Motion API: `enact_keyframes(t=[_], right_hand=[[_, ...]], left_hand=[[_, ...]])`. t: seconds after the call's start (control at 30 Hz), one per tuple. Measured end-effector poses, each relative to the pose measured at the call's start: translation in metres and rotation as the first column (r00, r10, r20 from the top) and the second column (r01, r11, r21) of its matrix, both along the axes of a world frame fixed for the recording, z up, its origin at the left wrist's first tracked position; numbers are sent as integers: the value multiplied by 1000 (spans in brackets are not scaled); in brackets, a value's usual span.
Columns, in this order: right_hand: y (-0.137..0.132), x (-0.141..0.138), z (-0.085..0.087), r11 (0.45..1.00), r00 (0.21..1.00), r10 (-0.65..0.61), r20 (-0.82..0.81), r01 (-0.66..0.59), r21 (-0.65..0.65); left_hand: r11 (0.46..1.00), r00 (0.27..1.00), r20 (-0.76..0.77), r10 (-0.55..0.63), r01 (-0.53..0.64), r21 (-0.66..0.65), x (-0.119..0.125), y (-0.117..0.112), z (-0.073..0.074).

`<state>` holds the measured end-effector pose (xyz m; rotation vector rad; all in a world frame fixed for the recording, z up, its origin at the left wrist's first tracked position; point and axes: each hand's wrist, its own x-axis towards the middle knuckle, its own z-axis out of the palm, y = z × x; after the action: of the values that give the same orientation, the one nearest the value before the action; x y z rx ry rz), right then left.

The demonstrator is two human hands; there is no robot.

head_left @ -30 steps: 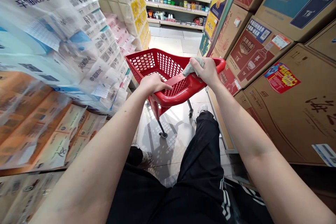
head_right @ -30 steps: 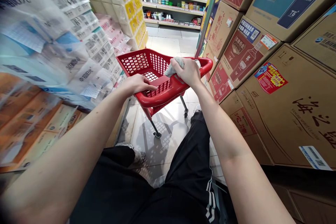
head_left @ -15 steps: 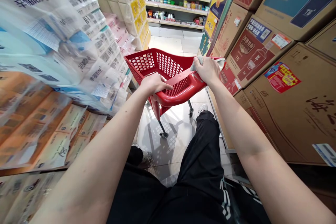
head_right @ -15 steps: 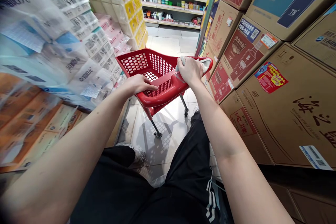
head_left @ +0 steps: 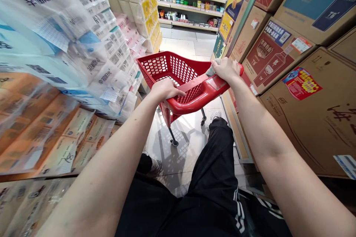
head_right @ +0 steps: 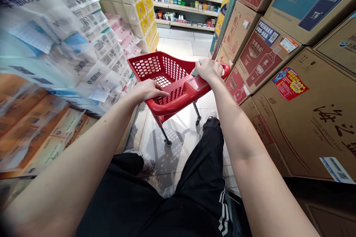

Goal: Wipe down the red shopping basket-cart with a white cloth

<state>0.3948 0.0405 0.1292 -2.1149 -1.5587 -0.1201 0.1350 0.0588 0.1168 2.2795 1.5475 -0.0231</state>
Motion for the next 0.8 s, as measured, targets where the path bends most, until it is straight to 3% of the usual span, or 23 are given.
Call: enact_keyframes(t=[0.23,0.8], right_hand=[[-7,-2,4,998,999,-31,-24,30,-56],[-44,-27,9,979,976,205,81,-205,-4]], left_hand=[[999,1000,-14,-25,25,22,1,4,-7],[1000,1000,12,-3,3,-10,2,1,3]])
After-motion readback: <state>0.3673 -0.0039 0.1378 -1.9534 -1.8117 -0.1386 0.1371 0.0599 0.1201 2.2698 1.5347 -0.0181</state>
